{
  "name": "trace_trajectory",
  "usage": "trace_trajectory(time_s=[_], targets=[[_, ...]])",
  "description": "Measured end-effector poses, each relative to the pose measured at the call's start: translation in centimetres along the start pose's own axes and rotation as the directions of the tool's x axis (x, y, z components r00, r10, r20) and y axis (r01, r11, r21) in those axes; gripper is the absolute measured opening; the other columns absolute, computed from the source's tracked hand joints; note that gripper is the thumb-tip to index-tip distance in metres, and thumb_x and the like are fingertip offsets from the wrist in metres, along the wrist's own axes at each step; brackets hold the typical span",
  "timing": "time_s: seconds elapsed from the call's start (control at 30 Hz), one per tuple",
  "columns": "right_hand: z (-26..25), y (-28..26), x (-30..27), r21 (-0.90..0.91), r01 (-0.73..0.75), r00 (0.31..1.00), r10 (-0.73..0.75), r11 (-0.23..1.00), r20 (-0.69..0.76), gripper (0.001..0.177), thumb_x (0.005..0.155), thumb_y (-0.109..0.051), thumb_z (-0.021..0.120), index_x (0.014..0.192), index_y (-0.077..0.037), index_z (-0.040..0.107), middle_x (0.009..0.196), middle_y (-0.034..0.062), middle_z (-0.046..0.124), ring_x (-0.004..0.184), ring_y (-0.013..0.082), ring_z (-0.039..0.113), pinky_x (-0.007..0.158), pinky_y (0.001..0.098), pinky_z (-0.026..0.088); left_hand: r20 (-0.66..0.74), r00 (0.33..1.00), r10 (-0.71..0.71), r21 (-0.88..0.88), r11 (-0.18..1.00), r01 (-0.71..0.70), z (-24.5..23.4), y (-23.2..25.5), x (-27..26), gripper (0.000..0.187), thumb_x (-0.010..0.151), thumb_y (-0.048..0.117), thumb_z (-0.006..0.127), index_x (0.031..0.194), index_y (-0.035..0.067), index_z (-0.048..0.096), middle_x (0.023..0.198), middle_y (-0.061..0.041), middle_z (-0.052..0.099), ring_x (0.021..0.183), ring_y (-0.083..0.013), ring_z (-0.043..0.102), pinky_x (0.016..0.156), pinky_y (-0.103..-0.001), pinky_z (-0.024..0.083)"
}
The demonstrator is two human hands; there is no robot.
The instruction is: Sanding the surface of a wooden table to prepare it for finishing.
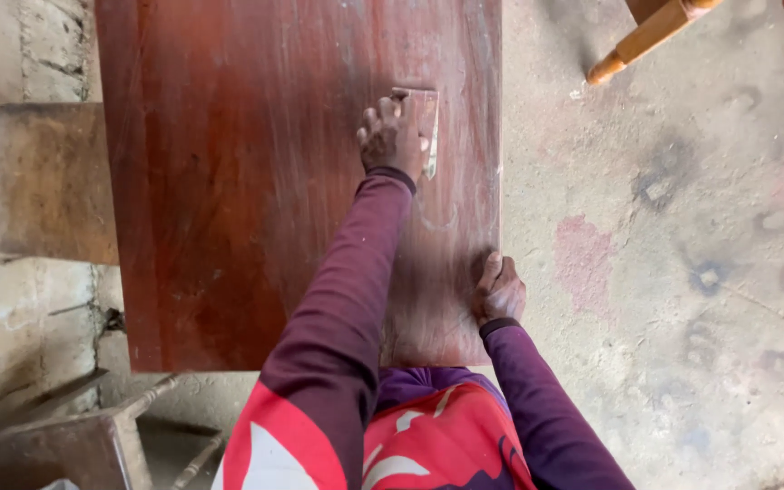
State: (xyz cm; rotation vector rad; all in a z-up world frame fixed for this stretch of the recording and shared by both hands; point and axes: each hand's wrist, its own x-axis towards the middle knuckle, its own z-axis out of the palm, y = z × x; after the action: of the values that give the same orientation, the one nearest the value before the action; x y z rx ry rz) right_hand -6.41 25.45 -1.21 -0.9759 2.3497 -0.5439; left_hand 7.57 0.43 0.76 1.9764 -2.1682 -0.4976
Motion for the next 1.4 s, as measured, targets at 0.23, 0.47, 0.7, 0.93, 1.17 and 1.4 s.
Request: trace_trajectory(time_s=[0.23,0.47,0.7,0.93,1.17,1.4], targets=[[0.7,1.5,0.2,0.006,0.057,0.998,-0.057,0.998,-0.022,0.059,0.107,-0.051,0.033,0.096,-0.003,0.065,0.093,0.0321,0.068,0.09,0.0552,0.063,0.081,0.0611,0.046,-0.146,0.984,0.105,0.163,0.983,-0.081,-3.4,-3.8,-23.2,0.065,0.085,0.039,0.076,0.145,0.026,0.052,0.13,-0.009,0.056,0.124,-0.033,0.053,0.099,-0.051,0.05],[1.0,1.1,0.0,-0.025,0.06,0.993,-0.062,0.998,-0.098,0.053,0.106,-0.05,0.04,0.116,-0.005,0.067,0.112,0.0323,0.066,0.103,0.0517,0.063,0.091,0.0576,0.048,-0.007,0.985,-0.17,0.066,0.983,0.17,-3.7,-5.6,-32.5,0.062,0.078,0.034,0.083,0.136,0.025,0.064,0.115,-0.004,0.06,0.11,-0.0292,0.058,0.09,-0.046,0.052],[5.2,-0.8,-9.3,0.141,0.927,0.361,-0.929,0.348,-0.083,0.035,0.1,-0.016,0.061,0.135,-0.012,0.062,0.138,0.0154,0.06,0.136,0.0361,0.055,0.112,0.0484,0.044,0.02,0.995,-0.098,-0.343,0.934,0.099,-6.1,-8.2,-27.5,0.05,0.082,0.021,0.079,0.13,0.015,0.067,0.118,-0.015,0.063,0.111,-0.0359,0.06,0.091,-0.047,0.051],[7.7,-6.5,-10.3,-0.127,0.812,0.577,-0.816,0.569,0.031,0.049,0.097,-0.026,0.062,0.144,-0.013,0.055,0.139,0.0168,0.056,0.124,0.0396,0.056,0.1,0.0525,0.045,-0.115,0.989,-0.092,-0.485,0.874,0.025,-6.5,-22.2,-28.1,0.037,0.081,0.022,0.076,0.116,0.009,0.074,0.109,-0.018,0.07,0.103,-0.0371,0.067,0.091,-0.045,0.054],[9.0,-6.8,-17.4,-0.406,0.563,0.784,-0.621,0.72,-0.016,0.053,0.093,-0.029,0.063,0.144,-0.019,0.054,0.13,0.0115,0.056,0.12,0.0353,0.053,0.097,0.0521,0.043,-0.139,0.977,-0.163,-0.354,0.93,0.105,-11.6,-32.2,-22.6,0.029,0.083,0.02,0.075,0.11,0.007,0.075,0.106,-0.021,0.068,0.099,-0.0405,0.064,0.089,-0.049,0.052],[8.1,-4.1,-21.6,-0.33,0.631,0.719,-0.689,0.702,-0.092,0.049,0.091,-0.028,0.067,0.139,-0.018,0.061,0.133,0.0105,0.056,0.122,0.0337,0.057,0.101,0.051,0.044,-0.34,0.902,-0.265,-0.036,0.962,0.269,-14.0,-32.8,-14.7,0.048,0.086,0.029,0.08,0.125,0.007,0.064,0.128,-0.016,0.056,0.12,-0.0403,0.049,0.096,-0.052,0.045]])
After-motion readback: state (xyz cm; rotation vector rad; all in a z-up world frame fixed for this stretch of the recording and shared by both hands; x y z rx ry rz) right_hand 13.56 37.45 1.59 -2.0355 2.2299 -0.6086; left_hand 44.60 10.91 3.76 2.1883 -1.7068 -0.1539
